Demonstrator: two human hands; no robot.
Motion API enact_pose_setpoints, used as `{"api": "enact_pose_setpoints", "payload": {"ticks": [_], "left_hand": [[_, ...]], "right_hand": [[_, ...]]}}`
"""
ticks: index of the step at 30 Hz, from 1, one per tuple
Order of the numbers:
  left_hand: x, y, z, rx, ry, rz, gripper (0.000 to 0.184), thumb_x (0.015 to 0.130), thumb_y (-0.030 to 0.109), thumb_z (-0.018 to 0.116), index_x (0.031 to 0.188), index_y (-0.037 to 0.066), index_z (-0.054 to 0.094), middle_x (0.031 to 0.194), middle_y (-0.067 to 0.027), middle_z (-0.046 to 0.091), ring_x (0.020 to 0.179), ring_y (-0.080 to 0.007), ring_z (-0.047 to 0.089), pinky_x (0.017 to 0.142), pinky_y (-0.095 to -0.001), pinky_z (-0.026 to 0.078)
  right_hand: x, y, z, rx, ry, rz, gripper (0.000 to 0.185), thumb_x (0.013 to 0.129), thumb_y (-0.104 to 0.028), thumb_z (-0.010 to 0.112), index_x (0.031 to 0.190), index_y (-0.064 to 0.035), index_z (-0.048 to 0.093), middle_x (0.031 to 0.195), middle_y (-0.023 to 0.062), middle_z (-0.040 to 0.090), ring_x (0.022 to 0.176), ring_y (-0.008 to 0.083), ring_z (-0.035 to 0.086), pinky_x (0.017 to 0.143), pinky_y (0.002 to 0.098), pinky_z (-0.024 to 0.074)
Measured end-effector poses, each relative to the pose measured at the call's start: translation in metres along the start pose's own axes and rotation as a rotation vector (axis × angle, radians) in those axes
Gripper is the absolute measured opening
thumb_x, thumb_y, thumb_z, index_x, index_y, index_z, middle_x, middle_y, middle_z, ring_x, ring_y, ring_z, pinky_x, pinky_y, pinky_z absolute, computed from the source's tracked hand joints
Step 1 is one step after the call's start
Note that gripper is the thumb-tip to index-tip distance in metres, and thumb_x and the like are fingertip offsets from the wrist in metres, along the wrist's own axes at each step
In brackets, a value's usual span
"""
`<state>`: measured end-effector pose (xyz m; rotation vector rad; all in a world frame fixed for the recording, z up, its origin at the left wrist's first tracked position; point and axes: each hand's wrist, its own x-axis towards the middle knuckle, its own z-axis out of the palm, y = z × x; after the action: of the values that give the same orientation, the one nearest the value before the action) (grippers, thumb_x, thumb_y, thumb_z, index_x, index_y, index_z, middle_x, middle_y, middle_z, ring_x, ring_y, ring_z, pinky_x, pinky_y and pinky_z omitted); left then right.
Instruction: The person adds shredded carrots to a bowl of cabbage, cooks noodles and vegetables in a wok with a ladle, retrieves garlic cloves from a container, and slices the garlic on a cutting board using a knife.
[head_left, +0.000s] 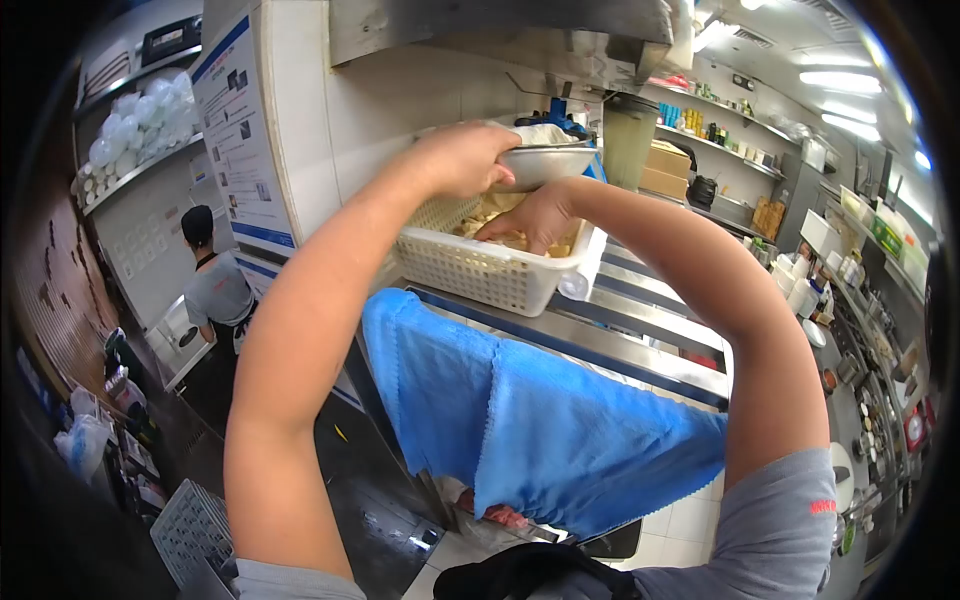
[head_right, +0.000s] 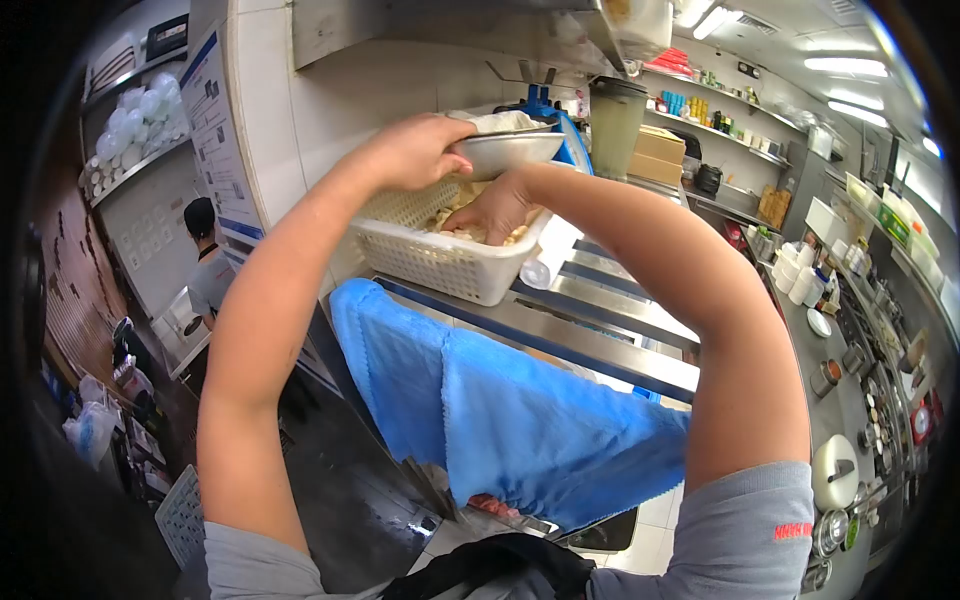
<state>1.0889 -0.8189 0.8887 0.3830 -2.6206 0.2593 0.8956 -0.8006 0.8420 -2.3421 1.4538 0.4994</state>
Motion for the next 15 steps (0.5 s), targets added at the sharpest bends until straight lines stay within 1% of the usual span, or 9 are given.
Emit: {"api": "enact_pose_setpoints", "payload": {"ticks": [1,2,6,8,11,12,13,15], "left_hand": [[0.000,-0.004,0.007,-0.026,0.008,-0.004,0.032,0.091,0.018,0.069,0.120,0.006,0.063,0.108,-0.0111,0.073,0.110,-0.0324,0.064,0.093,-0.0441,0.051],[-0.001,-0.007,0.015,-0.001,0.051,-0.025,0.024,0.090,0.020,0.071,0.109,0.007,0.065,0.110,-0.0071,0.074,0.109,-0.0304,0.067,0.089,-0.0446,0.053],[-0.003,-0.001,0.026,-0.048,0.065,-0.072,0.019,0.091,0.018,0.070,0.104,0.006,0.063,0.109,-0.0055,0.075,0.108,-0.0291,0.068,0.088,-0.0440,0.053],[-0.003,-0.001,0.027,-0.089,0.056,-0.111,0.034,0.091,0.017,0.068,0.123,0.008,0.062,0.110,-0.0076,0.075,0.109,-0.0324,0.066,0.091,-0.0446,0.052],[0.001,-0.007,0.035,-0.074,0.076,-0.087,0.035,0.091,0.018,0.068,0.124,0.010,0.062,0.110,-0.0069,0.075,0.109,-0.0324,0.066,0.091,-0.0448,0.052],[-0.001,-0.005,0.036,-0.046,0.074,-0.085,0.035,0.091,0.019,0.069,0.125,0.011,0.062,0.110,-0.0067,0.075,0.109,-0.0322,0.066,0.090,-0.0451,0.052],[-0.002,-0.004,0.035,-0.053,0.071,-0.087,0.035,0.091,0.019,0.069,0.125,0.011,0.062,0.110,-0.0067,0.075,0.109,-0.0322,0.066,0.090,-0.0451,0.052],[-0.004,-0.003,0.035,-0.011,0.062,-0.066,0.036,0.091,0.020,0.069,0.125,0.011,0.062,0.109,-0.0066,0.075,0.109,-0.0321,0.066,0.090,-0.0453,0.052]], "right_hand": [[-0.005,-0.005,-0.003,-0.052,-0.010,0.037,0.107,0.072,-0.045,0.084,0.161,-0.0243,0.029,0.154,0.0160,0.044,0.146,0.0329,0.036,0.119,0.0411,0.0255],[-0.010,-0.010,-0.004,-0.057,-0.003,0.066,0.103,0.070,-0.044,0.085,0.159,-0.0258,0.035,0.150,0.0155,0.049,0.144,0.0326,0.040,0.118,0.0416,0.0273],[-0.014,-0.018,0.000,-0.056,0.053,0.004,0.102,0.070,-0.043,0.085,0.158,-0.0279,0.037,0.150,0.0142,0.050,0.144,0.0329,0.040,0.117,0.0421,0.0280],[-0.015,-0.026,0.005,0.064,0.098,-0.003,0.099,0.070,-0.040,0.084,0.157,-0.0276,0.039,0.149,0.0125,0.052,0.143,0.0326,0.040,0.117,0.0428,0.0292],[-0.012,-0.019,0.002,0.035,0.090,-0.014,0.097,0.069,-0.039,0.083,0.156,-0.0278,0.042,0.148,0.0119,0.053,0.143,0.0324,0.041,0.117,0.0424,0.0299],[-0.017,-0.021,0.003,0.016,0.108,0.024,0.096,0.068,-0.040,0.083,0.155,-0.0272,0.045,0.148,0.0123,0.053,0.143,0.0319,0.042,0.117,0.0418,0.0305],[-0.021,-0.024,0.003,0.020,0.103,0.025,0.096,0.068,-0.040,0.083,0.155,-0.0272,0.045,0.148,0.0123,0.053,0.143,0.0319,0.042,0.117,0.0418,0.0305],[-0.028,-0.029,0.005,-0.031,0.125,0.037,0.086,0.078,-0.029,0.079,0.156,-0.0226,0.042,0.143,0.0098,0.059,0.135,0.0255,0.049,0.114,0.0391,0.0326]]}}
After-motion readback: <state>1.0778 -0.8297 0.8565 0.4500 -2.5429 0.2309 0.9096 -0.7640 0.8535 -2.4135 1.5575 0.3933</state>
